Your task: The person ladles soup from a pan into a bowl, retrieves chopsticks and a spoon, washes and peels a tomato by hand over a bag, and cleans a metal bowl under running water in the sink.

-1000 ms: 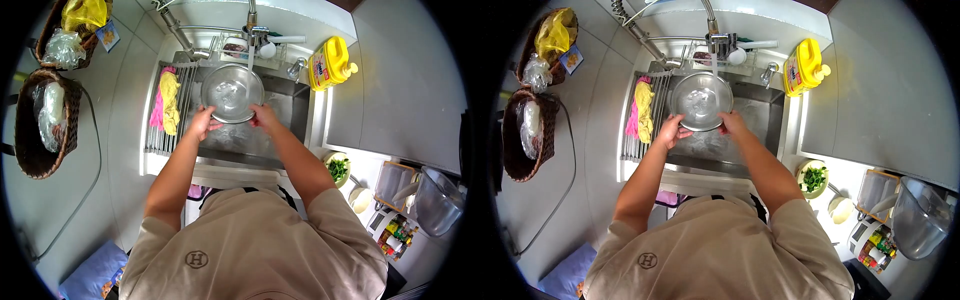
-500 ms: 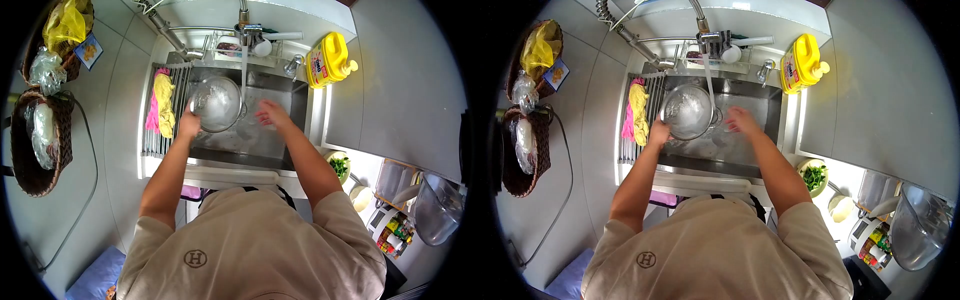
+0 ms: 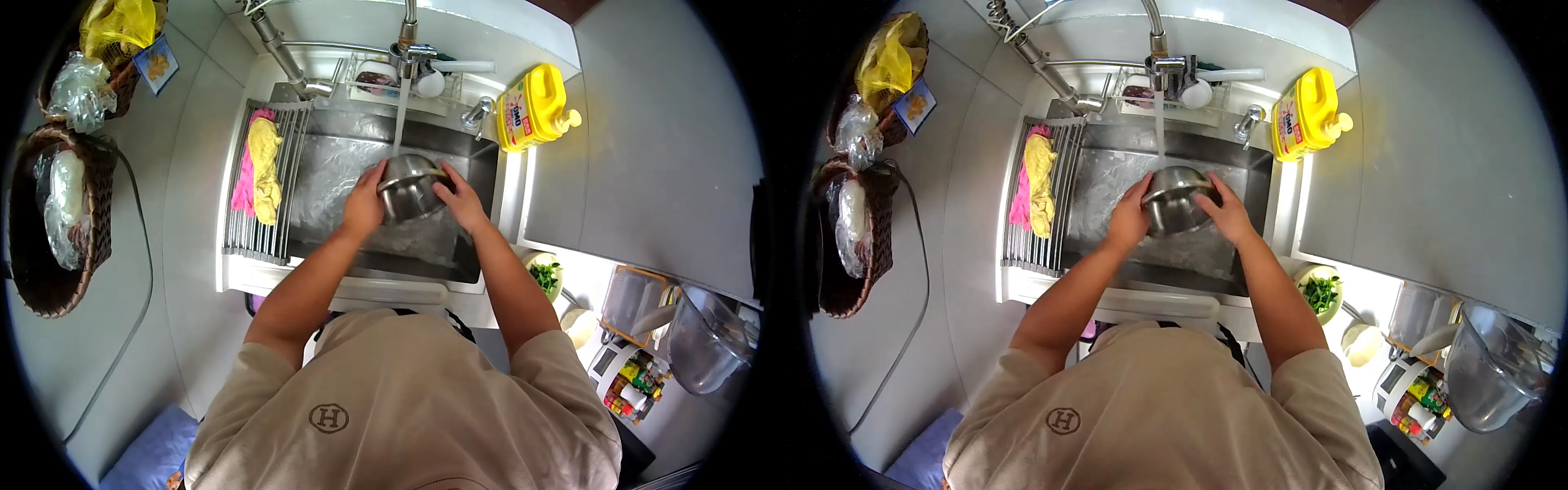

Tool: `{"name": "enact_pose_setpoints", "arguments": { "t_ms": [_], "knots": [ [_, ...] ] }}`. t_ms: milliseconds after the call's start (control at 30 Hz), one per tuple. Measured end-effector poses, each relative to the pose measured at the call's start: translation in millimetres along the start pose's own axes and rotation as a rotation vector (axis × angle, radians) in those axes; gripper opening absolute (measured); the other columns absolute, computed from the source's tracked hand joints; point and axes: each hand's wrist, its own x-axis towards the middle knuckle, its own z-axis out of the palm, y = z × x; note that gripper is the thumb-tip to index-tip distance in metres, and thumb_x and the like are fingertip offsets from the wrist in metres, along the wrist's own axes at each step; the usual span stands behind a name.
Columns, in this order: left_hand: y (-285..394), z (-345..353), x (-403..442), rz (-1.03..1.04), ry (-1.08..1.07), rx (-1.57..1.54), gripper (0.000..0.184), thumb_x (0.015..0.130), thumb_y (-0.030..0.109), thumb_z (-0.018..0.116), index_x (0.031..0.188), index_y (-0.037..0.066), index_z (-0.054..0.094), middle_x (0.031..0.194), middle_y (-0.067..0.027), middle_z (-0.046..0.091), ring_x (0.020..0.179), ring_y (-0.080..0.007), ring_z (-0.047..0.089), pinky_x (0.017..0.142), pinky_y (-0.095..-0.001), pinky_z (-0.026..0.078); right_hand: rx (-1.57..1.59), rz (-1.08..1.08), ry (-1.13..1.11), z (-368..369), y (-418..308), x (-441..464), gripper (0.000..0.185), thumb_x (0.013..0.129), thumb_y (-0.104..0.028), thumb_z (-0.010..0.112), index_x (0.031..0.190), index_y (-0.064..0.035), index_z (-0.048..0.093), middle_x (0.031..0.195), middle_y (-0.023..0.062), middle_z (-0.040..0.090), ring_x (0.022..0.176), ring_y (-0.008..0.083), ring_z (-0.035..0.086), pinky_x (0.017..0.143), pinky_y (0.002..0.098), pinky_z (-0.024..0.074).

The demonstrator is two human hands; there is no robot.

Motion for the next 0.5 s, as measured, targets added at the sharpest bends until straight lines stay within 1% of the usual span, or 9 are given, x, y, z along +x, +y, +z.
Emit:
{"name": "enact_pose_setpoints", "arguments": {
  "t_ms": [33,133,167,267,300,400,500],
  "knots": [
    [-6,-4,3,0.004,0.038,-0.094,0.066,0.078,0.001,0.053,0.139,0.022,0.038,0.129,-0.0189,0.05,0.106,-0.037,0.057,0.088,-0.0403,0.049,-0.021,-0.027,-0.026,2,-6,0,0.065,0.08,-0.04,0.068,0.133,-0.0083,0.047,0.125,0.0187,0.055,0.113,0.0296,0.055,0.094,0.0346,0.0417],
    [-3,-31,5,-0.321,-0.171,-0.231,0.062,0.079,0.005,0.056,0.137,0.019,0.041,0.121,-0.0207,0.055,0.105,-0.0371,0.058,0.087,-0.0396,0.048,-0.258,0.067,-0.005,2,-25,7,0.064,0.077,-0.035,0.071,0.131,-0.0082,0.049,0.12,0.0196,0.058,0.112,0.0302,0.056,0.096,0.0371,0.0413],
    [-17,-29,8,-0.348,-0.174,-0.269,0.056,0.083,0.011,0.056,0.137,0.013,0.041,0.12,-0.0217,0.056,0.108,-0.0344,0.056,0.087,-0.0378,0.047,-0.295,0.1,-0.015,0,-28,8,0.054,0.078,-0.026,0.068,0.125,-0.0058,0.052,0.109,0.0191,0.062,0.098,0.0304,0.063,0.084,0.0403,0.0509],
    [-22,-48,20,-0.383,-0.183,-0.549,0.053,0.086,0.017,0.054,0.137,0.007,0.04,0.117,-0.021,0.058,0.108,-0.0308,0.057,0.087,-0.0365,0.046,-0.005,0.499,-0.157,0,-24,25,0.043,0.08,-0.018,0.063,0.118,-0.0007,0.052,0.095,0.0137,0.062,0.084,0.0295,0.063,0.066,0.0409,0.0568],
    [3,-71,22,-0.435,-0.131,-0.625,0.052,0.089,0.023,0.052,0.136,0.004,0.04,0.121,-0.0207,0.056,0.107,-0.0298,0.058,0.087,-0.0361,0.046,0.079,0.5,-0.132,2,-23,27,0.038,0.081,-0.018,0.06,0.114,0.0001,0.052,0.088,0.0136,0.06,0.072,0.0283,0.063,0.053,0.0408,0.0575],
    [-43,-87,59,-0.044,-0.02,-0.112,0.052,0.087,0.022,0.052,0.135,0.006,0.041,0.129,-0.0174,0.051,0.107,-0.0301,0.057,0.087,-0.038,0.047,0.181,0.596,-0.137,5,-25,33,0.039,0.081,-0.019,0.06,0.114,0.0006,0.051,0.09,0.016,0.061,0.068,0.0275,0.063,0.057,0.0412,0.0579],
    [-24,-114,90,0.124,0.0,0.405,0.054,0.083,0.02,0.053,0.134,0.006,0.042,0.134,-0.014,0.047,0.107,-0.031,0.058,0.086,-0.0406,0.048,0.261,0.645,-0.125,9,-29,31,0.037,0.082,-0.021,0.06,0.11,0.0014,0.051,0.091,0.016,0.062,0.066,0.0252,0.064,0.056,0.0392,0.0575]
  ]
}}
